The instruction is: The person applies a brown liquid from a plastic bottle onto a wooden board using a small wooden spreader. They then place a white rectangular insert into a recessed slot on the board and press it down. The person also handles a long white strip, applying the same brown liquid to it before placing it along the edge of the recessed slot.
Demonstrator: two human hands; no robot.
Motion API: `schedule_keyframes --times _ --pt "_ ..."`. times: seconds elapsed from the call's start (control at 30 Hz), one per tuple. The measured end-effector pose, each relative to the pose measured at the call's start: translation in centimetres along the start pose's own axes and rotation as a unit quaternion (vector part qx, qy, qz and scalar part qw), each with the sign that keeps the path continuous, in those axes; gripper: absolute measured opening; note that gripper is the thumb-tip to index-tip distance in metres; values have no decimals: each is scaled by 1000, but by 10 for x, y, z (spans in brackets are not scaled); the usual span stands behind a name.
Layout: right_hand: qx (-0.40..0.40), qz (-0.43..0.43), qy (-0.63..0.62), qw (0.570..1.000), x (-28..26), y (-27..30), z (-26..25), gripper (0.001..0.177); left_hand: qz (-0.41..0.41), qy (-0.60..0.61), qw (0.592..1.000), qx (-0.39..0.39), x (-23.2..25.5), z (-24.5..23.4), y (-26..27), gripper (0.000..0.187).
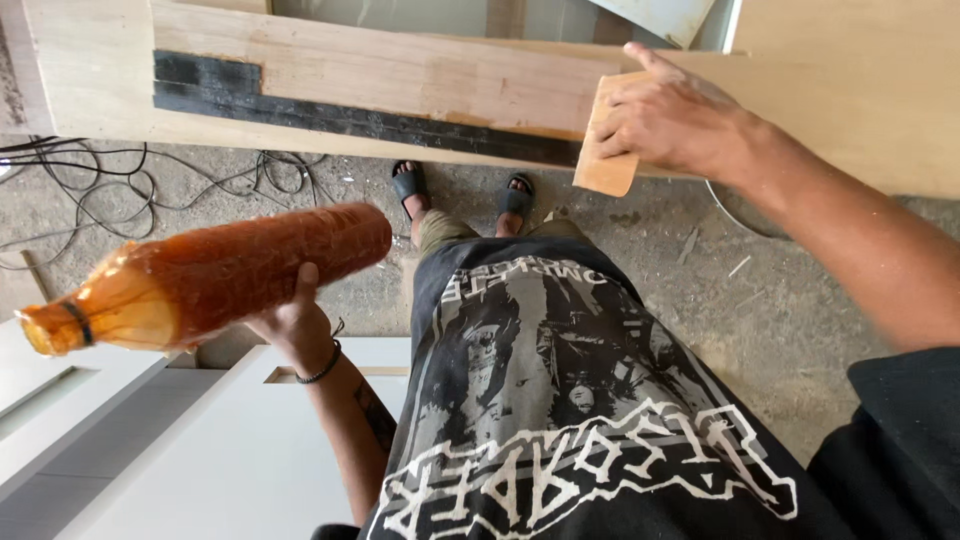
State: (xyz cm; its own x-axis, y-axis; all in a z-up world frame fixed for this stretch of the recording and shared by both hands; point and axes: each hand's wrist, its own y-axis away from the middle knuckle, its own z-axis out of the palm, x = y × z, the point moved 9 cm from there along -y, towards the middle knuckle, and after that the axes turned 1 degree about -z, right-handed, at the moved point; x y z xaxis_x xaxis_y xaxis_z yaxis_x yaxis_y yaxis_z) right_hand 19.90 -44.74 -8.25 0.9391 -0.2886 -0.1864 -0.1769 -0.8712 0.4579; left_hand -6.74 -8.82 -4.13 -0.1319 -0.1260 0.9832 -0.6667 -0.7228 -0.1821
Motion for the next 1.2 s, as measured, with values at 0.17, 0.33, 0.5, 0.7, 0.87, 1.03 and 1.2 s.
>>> schedule_keyframes --times 0.17,0.33,0.5,0.7,0.87,1.03,1.2 --pt "77 -5 -15 997 8 25 9 50 -4 -39 999 25 -22 -21 2 89" --pt "116 33 -34 992 -11 26 -25 44 25 5 1000 -13 -2 -4 -4 90" --pt "140 62 -46 987 -22 11 -3 46 -3 -6 1000 -30 5 12 -5 82" --pt "185 90 58 977 -46 22 -26 50 -17 -22 1000 -5 -4 -2 -2 86" --pt "121 138 -37 982 -52 34 -13 34 0 -80 996 -26 17 13 -15 84" --pt "103 185 -54 976 -60 43 -20 32 2 -156 987 -38 19 12 -26 81" --pt "104 257 -245 929 -59 70 -33 33 19 -108 993 -44 37 26 -40 77"
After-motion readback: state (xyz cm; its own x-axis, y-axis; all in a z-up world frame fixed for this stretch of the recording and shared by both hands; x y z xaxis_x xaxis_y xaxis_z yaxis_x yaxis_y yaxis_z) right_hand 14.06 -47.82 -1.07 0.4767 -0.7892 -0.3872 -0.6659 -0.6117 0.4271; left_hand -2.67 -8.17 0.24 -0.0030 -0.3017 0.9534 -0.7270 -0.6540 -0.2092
